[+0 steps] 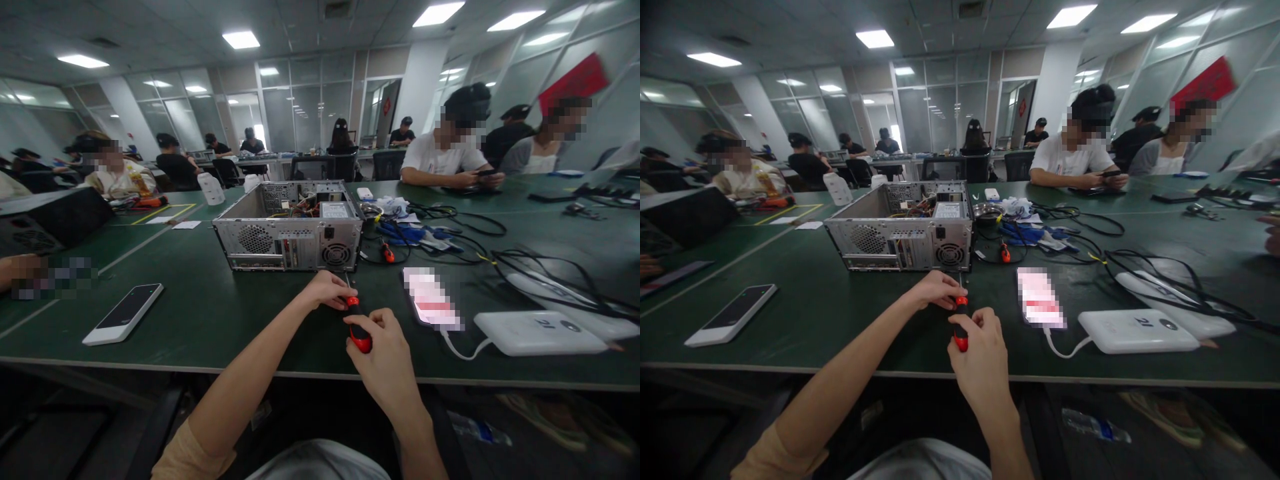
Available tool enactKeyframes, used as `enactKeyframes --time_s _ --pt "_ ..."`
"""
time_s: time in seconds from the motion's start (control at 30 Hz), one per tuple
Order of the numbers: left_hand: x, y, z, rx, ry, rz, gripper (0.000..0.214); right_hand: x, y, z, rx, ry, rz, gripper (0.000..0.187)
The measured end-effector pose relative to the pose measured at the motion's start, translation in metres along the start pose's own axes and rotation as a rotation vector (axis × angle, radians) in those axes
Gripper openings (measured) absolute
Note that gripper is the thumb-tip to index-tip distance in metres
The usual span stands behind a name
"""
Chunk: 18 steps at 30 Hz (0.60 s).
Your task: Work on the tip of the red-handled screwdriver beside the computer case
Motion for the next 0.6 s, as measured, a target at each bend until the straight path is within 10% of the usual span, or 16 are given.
enactKeyframes --time_s 0.6 --pt "-0.002 0.001 0.002 0.021 0.145 -0.002 0.005 0.008 0.0 0.002 -0.221 -0.007 -0.073 0.036"
Point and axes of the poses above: each hand's wrist, its own y-axis away from the middle knuckle, its own x-axis out of the back of the hand, z = x × y, the point moved 3 cm from there along -y, towards the middle knuckle, and after that the axes turned 9 degrees about -x, right-handed, at the moved point
